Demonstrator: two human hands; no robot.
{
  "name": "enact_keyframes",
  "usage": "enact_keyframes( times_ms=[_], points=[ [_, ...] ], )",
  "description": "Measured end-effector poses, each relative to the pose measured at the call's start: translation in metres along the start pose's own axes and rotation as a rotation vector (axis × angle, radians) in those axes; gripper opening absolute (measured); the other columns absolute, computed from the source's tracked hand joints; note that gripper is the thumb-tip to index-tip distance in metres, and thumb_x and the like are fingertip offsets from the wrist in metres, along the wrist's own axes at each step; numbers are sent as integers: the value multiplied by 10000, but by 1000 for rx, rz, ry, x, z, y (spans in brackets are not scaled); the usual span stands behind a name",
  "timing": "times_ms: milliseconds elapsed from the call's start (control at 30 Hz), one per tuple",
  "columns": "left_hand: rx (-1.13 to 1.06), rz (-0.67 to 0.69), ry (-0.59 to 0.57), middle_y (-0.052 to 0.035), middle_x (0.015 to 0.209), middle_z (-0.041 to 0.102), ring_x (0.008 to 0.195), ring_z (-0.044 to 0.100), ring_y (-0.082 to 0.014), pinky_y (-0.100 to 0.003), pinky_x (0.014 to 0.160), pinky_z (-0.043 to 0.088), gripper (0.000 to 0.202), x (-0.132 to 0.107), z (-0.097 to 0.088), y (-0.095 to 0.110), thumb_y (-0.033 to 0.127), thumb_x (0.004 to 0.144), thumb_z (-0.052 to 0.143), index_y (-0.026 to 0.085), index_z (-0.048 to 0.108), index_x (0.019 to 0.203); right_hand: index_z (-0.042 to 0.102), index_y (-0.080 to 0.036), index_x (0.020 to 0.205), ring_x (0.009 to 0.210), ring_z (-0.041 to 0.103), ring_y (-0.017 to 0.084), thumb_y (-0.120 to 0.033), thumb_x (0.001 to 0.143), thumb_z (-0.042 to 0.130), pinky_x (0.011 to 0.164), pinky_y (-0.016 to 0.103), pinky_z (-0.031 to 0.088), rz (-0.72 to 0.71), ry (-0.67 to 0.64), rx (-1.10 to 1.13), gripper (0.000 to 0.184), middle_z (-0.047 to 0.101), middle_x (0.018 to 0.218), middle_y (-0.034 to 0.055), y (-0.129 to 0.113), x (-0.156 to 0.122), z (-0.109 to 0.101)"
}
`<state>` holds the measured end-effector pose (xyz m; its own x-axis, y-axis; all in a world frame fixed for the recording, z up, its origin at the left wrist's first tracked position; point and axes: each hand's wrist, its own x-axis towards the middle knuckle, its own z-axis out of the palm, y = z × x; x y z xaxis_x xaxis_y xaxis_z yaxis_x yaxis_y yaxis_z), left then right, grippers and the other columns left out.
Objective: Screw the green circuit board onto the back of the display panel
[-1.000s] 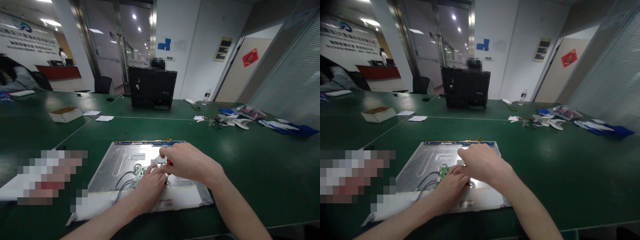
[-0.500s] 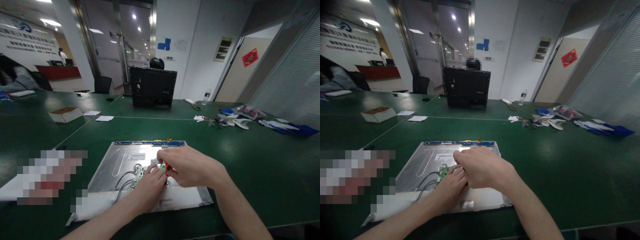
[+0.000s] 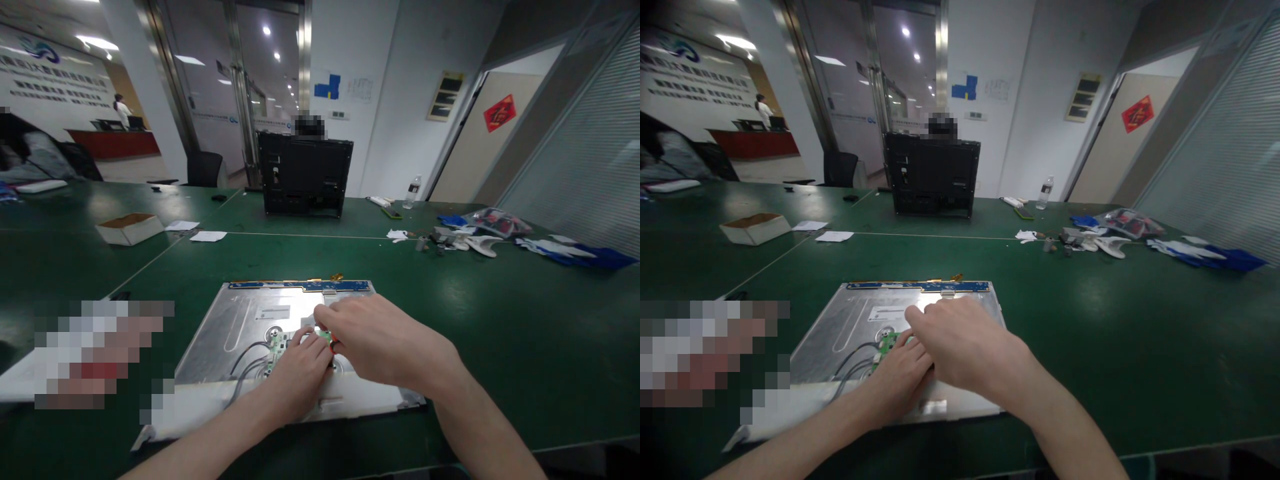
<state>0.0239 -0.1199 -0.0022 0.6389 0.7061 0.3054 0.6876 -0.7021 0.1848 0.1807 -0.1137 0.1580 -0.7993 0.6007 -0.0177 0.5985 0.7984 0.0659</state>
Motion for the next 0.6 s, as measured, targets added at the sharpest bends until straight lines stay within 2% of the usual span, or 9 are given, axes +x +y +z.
enact_keyframes(
  times_ms=[100, 300, 600],
  points=[
    [26, 15, -23, -85, 1083, 642, 1084, 547, -246, -466, 1056, 277, 199, 0, 1, -1, 147, 871, 496, 175, 582, 1048, 514, -183, 1022, 775, 618, 199, -148, 773, 581, 558, 291, 386, -18, -15, 34, 260, 666, 893, 45, -3, -1, 0],
    [45, 34, -29, -62, 1082, 645, 1087, 547, -238, -477, 1056, 288, 193, 2, 2, -2, 113, 887, 487, 199, 622, 996, 534, -184, 983, 683, 634, 205, -219, 860, 530, 514, 282, 356, 183, 4, -4, 128, 674, 789, 48, -7, 3, 3],
    [51, 8, -35, -77, 1084, 642, 1090, 548, -240, -466, 1047, 295, 160, 2, 4, -2, 171, 917, 491, 176, 598, 1037, 539, -184, 979, 674, 627, 206, -209, 872, 510, 496, 286, 320, 111, 18, -45, 115, 676, 799, 44, -6, -3, 1]
  ],
)
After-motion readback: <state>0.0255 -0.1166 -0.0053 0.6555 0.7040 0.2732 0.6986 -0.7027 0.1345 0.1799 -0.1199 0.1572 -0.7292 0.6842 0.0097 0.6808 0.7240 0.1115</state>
